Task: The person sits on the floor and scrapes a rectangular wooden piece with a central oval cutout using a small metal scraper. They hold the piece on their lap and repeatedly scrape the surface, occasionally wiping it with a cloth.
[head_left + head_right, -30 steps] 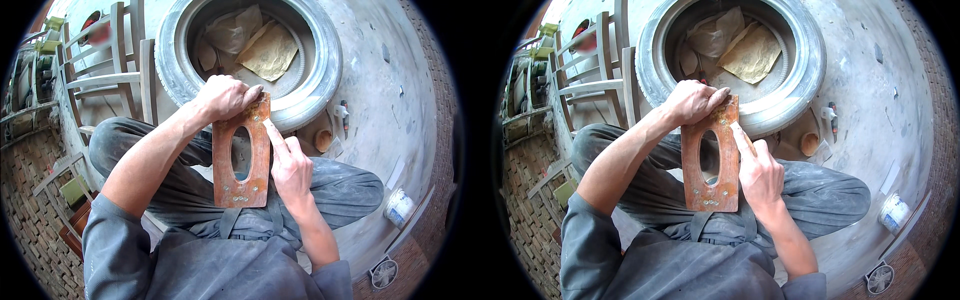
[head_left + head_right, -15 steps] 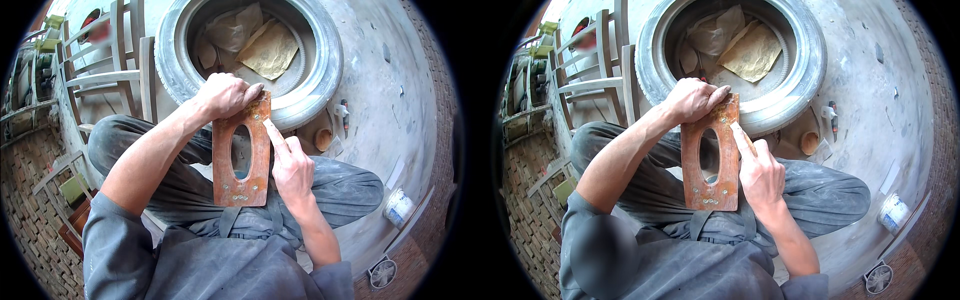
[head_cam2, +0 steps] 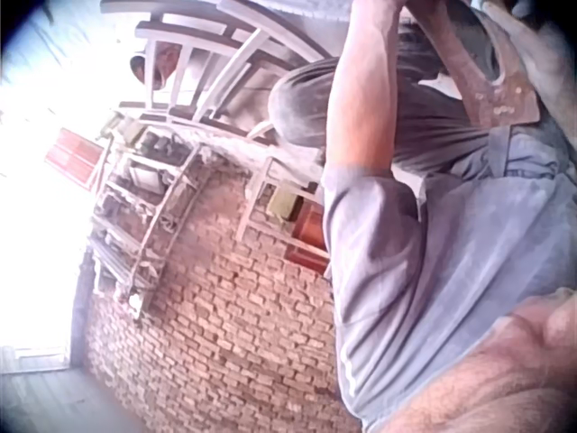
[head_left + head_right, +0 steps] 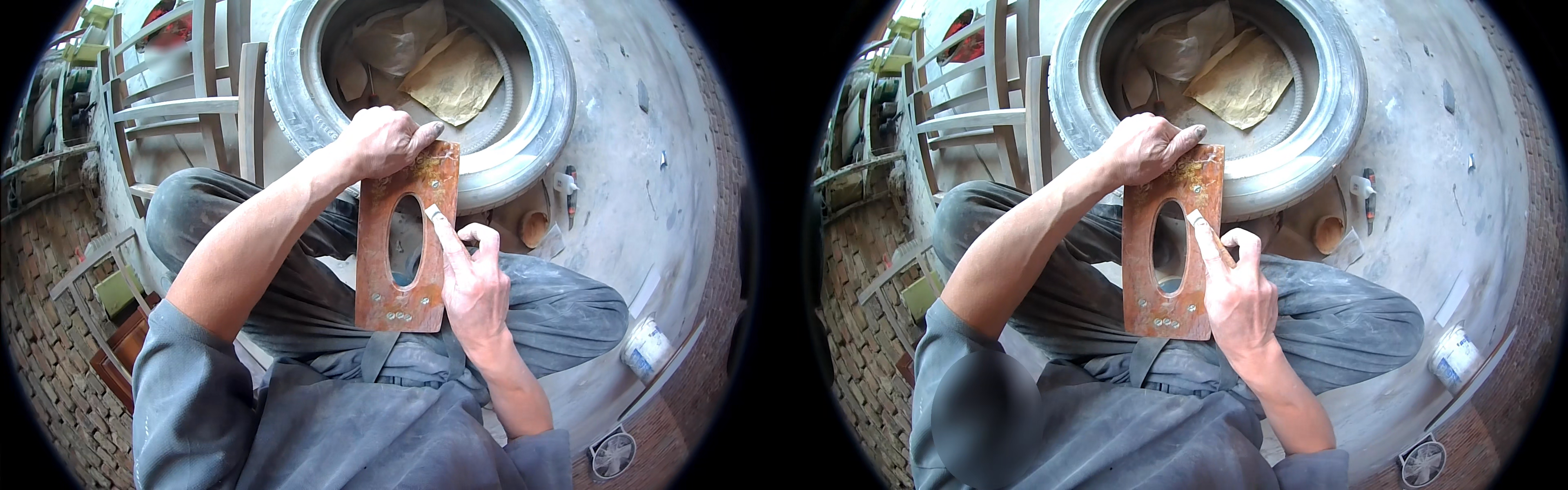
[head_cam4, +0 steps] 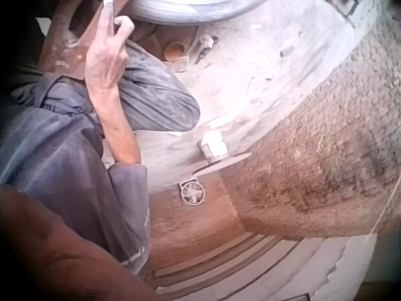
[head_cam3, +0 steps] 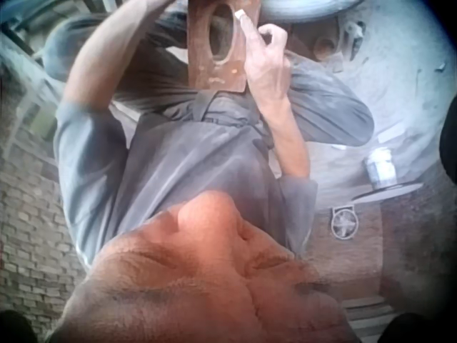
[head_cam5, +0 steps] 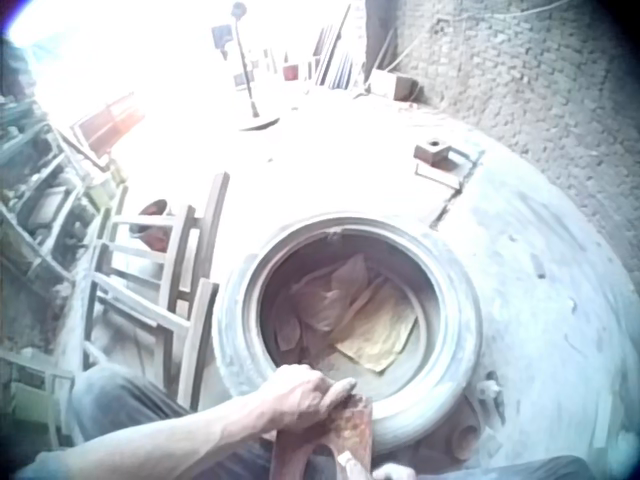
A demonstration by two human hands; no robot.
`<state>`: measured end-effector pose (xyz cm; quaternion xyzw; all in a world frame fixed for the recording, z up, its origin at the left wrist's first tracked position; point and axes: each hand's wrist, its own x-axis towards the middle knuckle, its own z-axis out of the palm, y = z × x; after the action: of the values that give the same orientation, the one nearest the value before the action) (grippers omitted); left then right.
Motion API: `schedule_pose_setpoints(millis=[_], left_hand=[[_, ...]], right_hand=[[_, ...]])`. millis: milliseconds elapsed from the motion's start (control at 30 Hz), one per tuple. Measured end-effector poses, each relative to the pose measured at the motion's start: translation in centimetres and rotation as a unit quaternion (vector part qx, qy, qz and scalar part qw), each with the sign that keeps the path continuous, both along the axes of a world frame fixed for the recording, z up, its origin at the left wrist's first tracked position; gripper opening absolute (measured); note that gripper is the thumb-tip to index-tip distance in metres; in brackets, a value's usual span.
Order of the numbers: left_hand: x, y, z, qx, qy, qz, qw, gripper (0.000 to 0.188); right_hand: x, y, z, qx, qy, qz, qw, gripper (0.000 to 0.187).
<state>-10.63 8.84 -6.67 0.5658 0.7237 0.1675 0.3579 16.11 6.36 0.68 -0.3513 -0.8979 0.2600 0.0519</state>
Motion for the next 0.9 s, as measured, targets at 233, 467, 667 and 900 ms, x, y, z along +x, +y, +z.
schedule_pose_setpoints(millis=[233,467,667,900], left_hand=[[-0.2,0.2,0.0,-0.019,-0.016,0.022,0.999,0.069],[0.0,-0.5,-1.5,0.061,-0.156,0.133,0.977,0.066],[0.0,-0.6,-2.0,0.064,-0.181,0.177,0.965,0.054],[0.3,-0.8,-2.0,0.086,-0.152,0.182,0.968,0.043]], right_hand=[[-0.8,0.5,-0.5,0.027,-0.008,0.006,1.0,0.063],[-1.9,1.3,-0.8,0.037,0.002,0.007,0.999,0.062],[-1.6,1.2,-0.3,0.031,-0.009,0.012,0.999,0.059],[-2.0,1.2,-0.7,0.043,0.007,0.015,0.999,0.059]])
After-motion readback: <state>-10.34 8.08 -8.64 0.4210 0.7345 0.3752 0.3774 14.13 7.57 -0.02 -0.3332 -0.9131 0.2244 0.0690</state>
